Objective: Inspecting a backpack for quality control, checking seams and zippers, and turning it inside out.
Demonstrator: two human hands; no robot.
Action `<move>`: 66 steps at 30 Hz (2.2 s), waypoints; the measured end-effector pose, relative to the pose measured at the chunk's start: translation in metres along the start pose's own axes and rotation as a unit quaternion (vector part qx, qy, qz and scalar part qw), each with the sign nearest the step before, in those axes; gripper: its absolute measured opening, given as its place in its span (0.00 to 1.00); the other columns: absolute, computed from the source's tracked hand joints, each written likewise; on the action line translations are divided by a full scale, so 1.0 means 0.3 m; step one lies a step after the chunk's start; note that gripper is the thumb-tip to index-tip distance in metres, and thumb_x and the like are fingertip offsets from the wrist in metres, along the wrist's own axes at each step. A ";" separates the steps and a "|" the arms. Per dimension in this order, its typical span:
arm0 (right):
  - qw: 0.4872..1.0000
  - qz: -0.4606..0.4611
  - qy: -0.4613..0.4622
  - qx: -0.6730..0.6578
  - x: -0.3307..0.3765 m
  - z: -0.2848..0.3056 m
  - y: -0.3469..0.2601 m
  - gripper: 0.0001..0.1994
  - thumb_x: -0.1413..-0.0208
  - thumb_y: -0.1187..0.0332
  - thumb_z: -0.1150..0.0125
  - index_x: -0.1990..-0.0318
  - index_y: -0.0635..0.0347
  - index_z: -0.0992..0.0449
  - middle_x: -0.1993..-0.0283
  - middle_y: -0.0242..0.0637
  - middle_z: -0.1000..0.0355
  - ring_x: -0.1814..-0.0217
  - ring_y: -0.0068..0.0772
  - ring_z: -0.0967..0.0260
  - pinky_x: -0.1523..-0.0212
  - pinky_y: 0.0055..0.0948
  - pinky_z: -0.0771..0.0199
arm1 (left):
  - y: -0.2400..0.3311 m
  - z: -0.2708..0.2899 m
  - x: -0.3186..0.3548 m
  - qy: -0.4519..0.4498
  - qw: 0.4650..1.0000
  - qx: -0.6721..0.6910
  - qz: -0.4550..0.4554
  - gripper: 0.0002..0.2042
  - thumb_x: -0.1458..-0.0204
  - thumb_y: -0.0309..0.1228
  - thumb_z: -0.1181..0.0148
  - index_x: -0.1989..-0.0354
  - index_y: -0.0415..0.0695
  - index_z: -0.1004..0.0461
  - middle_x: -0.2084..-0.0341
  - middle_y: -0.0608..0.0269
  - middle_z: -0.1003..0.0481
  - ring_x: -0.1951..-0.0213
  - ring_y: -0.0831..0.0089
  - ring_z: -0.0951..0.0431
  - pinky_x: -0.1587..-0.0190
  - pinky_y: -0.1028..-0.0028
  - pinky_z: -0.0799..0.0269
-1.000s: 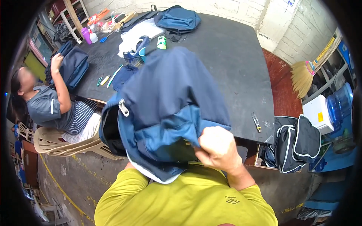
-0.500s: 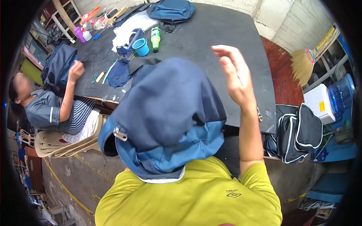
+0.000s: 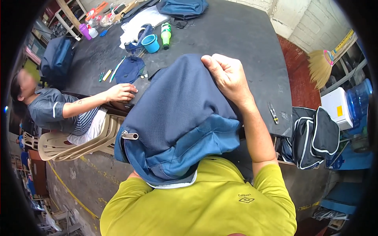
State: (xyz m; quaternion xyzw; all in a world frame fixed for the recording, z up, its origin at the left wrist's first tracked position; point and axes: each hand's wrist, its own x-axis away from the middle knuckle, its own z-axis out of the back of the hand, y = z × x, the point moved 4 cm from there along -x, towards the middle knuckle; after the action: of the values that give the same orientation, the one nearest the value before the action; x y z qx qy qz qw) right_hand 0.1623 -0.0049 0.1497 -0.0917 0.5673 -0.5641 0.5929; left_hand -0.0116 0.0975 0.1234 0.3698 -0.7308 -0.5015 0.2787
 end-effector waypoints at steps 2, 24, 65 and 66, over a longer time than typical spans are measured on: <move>1.000 -0.027 0.009 0.004 -0.009 -0.009 0.016 0.25 0.24 0.55 0.34 0.71 0.65 0.27 0.76 0.30 0.37 0.71 0.20 0.44 0.70 0.30 0.38 | 0.005 0.001 -0.003 -0.003 1.000 0.003 -0.004 0.19 0.34 0.31 0.33 0.38 0.42 0.28 0.52 0.57 0.15 0.54 0.64 0.15 0.48 0.63 0.20; 0.956 -0.153 0.025 -0.247 0.133 0.086 0.180 0.10 0.22 0.62 0.37 0.51 0.60 0.17 0.60 0.17 0.25 0.57 0.09 0.34 0.55 0.18 0.33 | -0.026 -0.011 -0.034 -0.059 0.998 0.025 -0.006 0.16 0.35 0.30 0.32 0.41 0.41 0.25 0.55 0.57 0.14 0.57 0.63 0.14 0.51 0.62 0.18; 0.872 0.149 0.247 0.394 0.312 0.197 0.171 0.15 0.56 0.86 0.31 0.64 0.57 0.26 0.64 0.39 0.28 0.63 0.48 0.27 0.61 0.43 0.28 | -0.447 0.009 -0.241 -0.306 0.898 0.229 0.218 0.32 0.30 0.35 0.36 0.21 0.42 0.38 0.33 0.51 0.23 0.37 0.59 0.20 0.31 0.59 0.27; 0.877 0.141 0.243 0.390 0.302 0.193 0.178 0.13 0.53 0.82 0.29 0.67 0.54 0.27 0.67 0.37 0.30 0.64 0.46 0.27 0.63 0.40 0.30 | -0.474 0.037 -0.245 -0.327 0.878 0.252 0.243 0.35 0.30 0.36 0.36 0.18 0.42 0.41 0.30 0.50 0.25 0.34 0.59 0.20 0.27 0.59 0.28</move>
State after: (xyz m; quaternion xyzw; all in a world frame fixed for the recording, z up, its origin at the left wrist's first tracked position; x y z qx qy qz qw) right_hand 0.2120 -0.0873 0.0779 0.3678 0.4340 -0.6550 0.4973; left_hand 0.0589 0.1319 -0.0164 0.0536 -0.9489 -0.3091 0.0344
